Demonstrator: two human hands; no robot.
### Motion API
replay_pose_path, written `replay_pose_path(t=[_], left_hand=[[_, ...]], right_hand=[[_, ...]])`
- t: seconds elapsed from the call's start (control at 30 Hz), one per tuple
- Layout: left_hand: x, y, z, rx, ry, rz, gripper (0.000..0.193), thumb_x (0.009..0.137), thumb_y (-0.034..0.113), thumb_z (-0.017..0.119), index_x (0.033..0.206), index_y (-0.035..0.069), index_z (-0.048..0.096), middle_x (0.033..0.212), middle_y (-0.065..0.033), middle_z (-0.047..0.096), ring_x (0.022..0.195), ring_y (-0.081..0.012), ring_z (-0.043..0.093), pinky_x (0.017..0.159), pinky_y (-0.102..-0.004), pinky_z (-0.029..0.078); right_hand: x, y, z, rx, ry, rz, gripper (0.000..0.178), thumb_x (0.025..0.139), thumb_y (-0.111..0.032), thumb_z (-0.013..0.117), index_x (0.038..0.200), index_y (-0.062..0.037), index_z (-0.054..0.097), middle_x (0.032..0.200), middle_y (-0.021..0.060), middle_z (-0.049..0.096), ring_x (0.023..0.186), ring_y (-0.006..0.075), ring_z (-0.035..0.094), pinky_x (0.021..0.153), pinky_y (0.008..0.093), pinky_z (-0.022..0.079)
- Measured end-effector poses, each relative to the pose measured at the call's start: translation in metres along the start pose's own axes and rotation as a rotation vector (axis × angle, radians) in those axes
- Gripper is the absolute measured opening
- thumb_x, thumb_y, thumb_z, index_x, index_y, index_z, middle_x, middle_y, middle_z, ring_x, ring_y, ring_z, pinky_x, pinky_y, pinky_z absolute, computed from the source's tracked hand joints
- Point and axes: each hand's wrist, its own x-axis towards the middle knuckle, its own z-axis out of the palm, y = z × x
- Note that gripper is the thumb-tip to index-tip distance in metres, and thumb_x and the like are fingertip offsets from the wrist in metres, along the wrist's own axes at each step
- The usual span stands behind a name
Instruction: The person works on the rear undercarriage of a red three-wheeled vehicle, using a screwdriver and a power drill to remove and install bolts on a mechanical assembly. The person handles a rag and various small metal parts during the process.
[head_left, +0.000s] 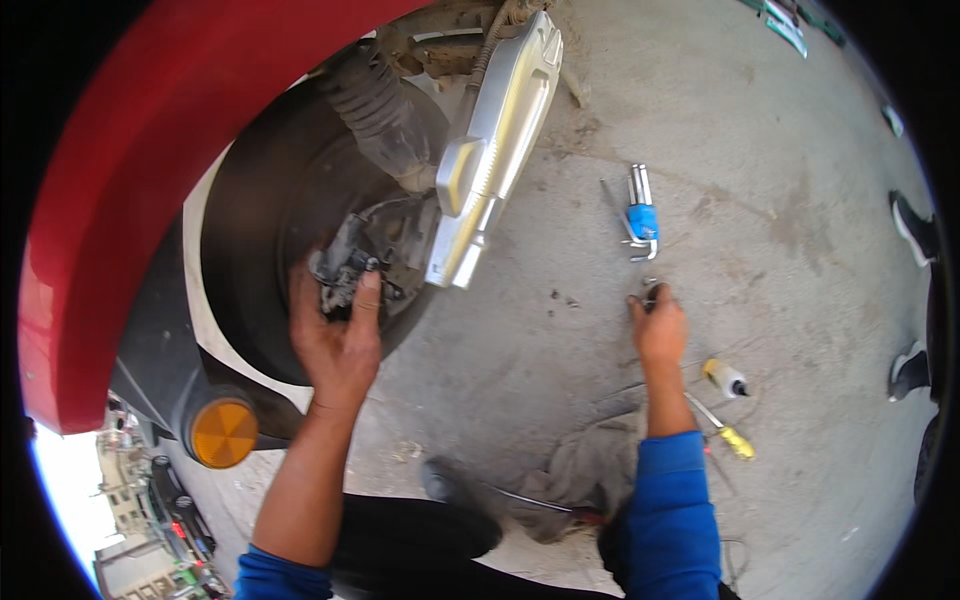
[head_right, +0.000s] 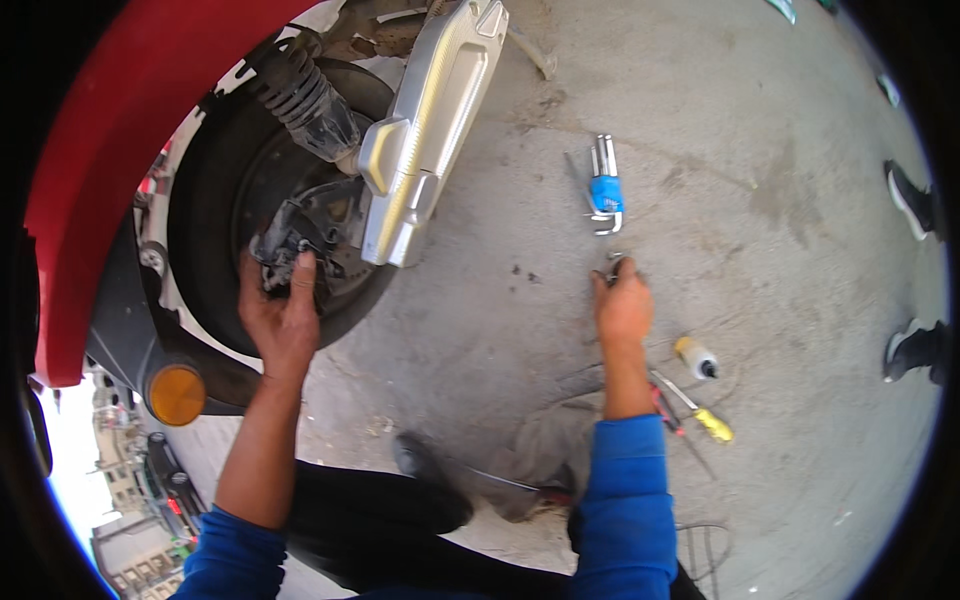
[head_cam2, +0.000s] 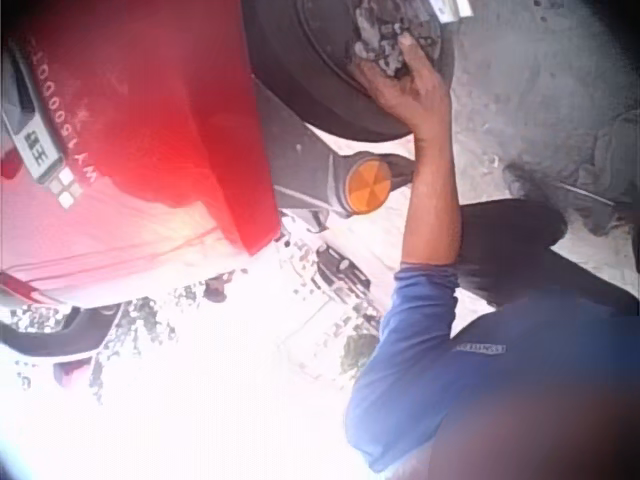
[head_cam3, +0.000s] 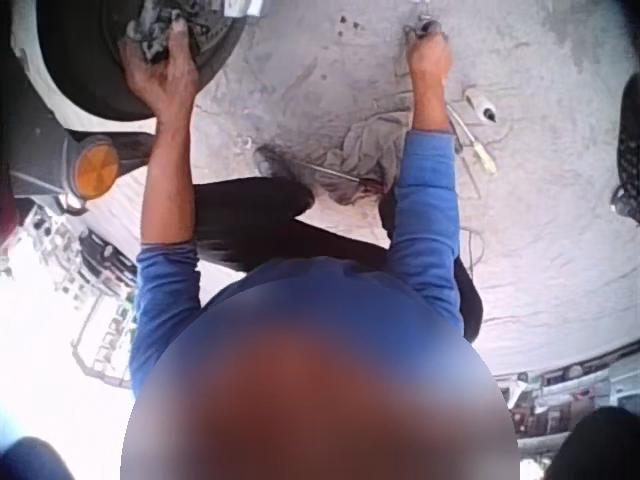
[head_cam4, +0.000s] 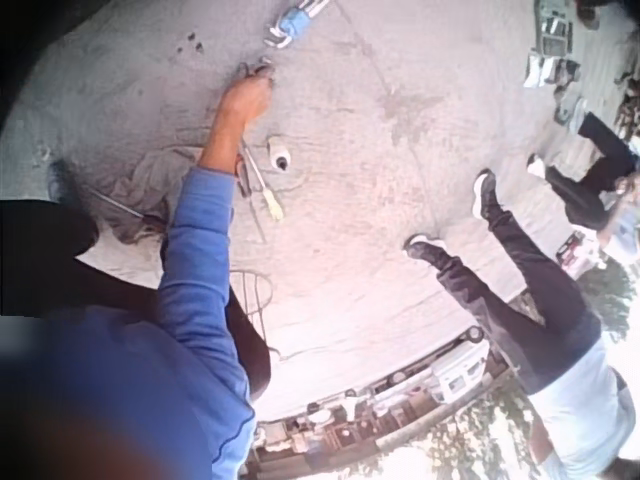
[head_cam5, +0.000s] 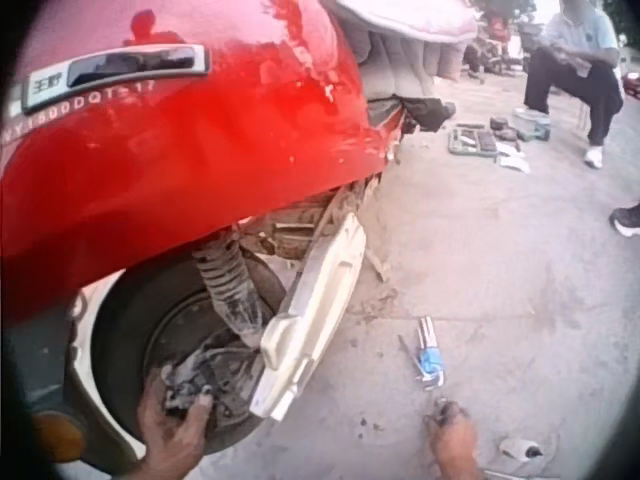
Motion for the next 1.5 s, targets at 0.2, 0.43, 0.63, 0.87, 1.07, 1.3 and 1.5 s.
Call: replay_pose_path(t=[0.2,0.43,0.63,0.87,1.07,1.3,1.5], left_hand=[[0.000,0.007,-0.002,-0.141,-0.012,-0.105,0.044,0.095,0.009,0.074,0.134,-0.006,0.060,0.127,-0.0127,0.062,0.116,-0.0196,0.060,0.103,-0.0323,0.045],[0.001,0.015,-0.002,-0.181,0.005,-0.131,0.043,0.094,0.004,0.074,0.134,-0.005,0.059,0.124,-0.0094,0.066,0.109,-0.0152,0.061,0.100,-0.0301,0.049],[-0.001,0.016,-0.008,-0.178,-0.038,-0.139,0.042,0.093,-0.001,0.072,0.133,-0.005,0.058,0.123,-0.0104,0.066,0.109,-0.0161,0.061,0.100,-0.0307,0.049],[0.005,0.018,-0.010,-0.064,-0.017,-0.095,0.044,0.089,-0.003,0.074,0.131,-0.006,0.060,0.125,-0.0127,0.064,0.113,-0.0179,0.060,0.102,-0.0318,0.047],[0.006,0.025,-0.008,-0.192,0.012,-0.159,0.043,0.091,-0.003,0.075,0.131,-0.005,0.061,0.120,-0.0084,0.067,0.106,-0.0143,0.062,0.097,-0.0288,0.050],[0.013,0.023,-0.011,-0.188,0.013,-0.138,0.045,0.089,-0.002,0.078,0.131,-0.004,0.061,0.119,-0.0091,0.067,0.106,-0.0145,0.063,0.098,-0.0300,0.050],[0.010,0.021,-0.009,-0.248,0.025,-0.181,0.044,0.089,0.000,0.078,0.130,-0.004,0.061,0.121,-0.0102,0.067,0.107,-0.0159,0.063,0.099,-0.0311,0.050]], right_hand=[[-0.031,-0.050,-0.027,0.601,0.057,0.097,0.018,0.088,-0.004,0.070,0.106,0.0005,0.073,0.095,0.0160,0.070,0.084,0.0251,0.071,0.073,0.0364,0.057],[-0.094,-0.229,-0.075,1.146,0.005,-0.558,0.021,0.087,0.004,0.069,0.107,0.0003,0.070,0.098,0.0126,0.066,0.081,0.0235,0.070,0.072,0.0354,0.058],[-0.095,-0.287,-0.083,1.113,0.066,-0.514,0.021,0.085,0.002,0.072,0.105,0.0002,0.069,0.096,0.0168,0.065,0.078,0.0391,0.068,0.070,0.0425,0.056],[-0.079,-0.290,-0.065,0.965,0.139,-0.497,0.019,0.085,0.000,0.073,0.103,-0.0007,0.070,0.091,0.0167,0.065,0.072,0.0408,0.066,0.063,0.0452,0.053],[-0.092,-0.296,-0.058,1.088,0.065,-0.373,0.018,0.085,0.001,0.072,0.102,-0.0007,0.070,0.092,0.0185,0.067,0.076,0.0417,0.067,0.065,0.0444,0.053],[-0.091,-0.301,-0.055,1.152,0.038,-0.293,0.018,0.084,0.001,0.073,0.102,-0.0001,0.070,0.091,0.0201,0.068,0.079,0.0419,0.068,0.067,0.0451,0.054],[-0.091,-0.303,-0.055,1.209,0.050,-0.259,0.015,0.085,0.000,0.072,0.100,0.0008,0.071,0.092,0.0189,0.068,0.080,0.0421,0.069,0.069,0.0437,0.056]])
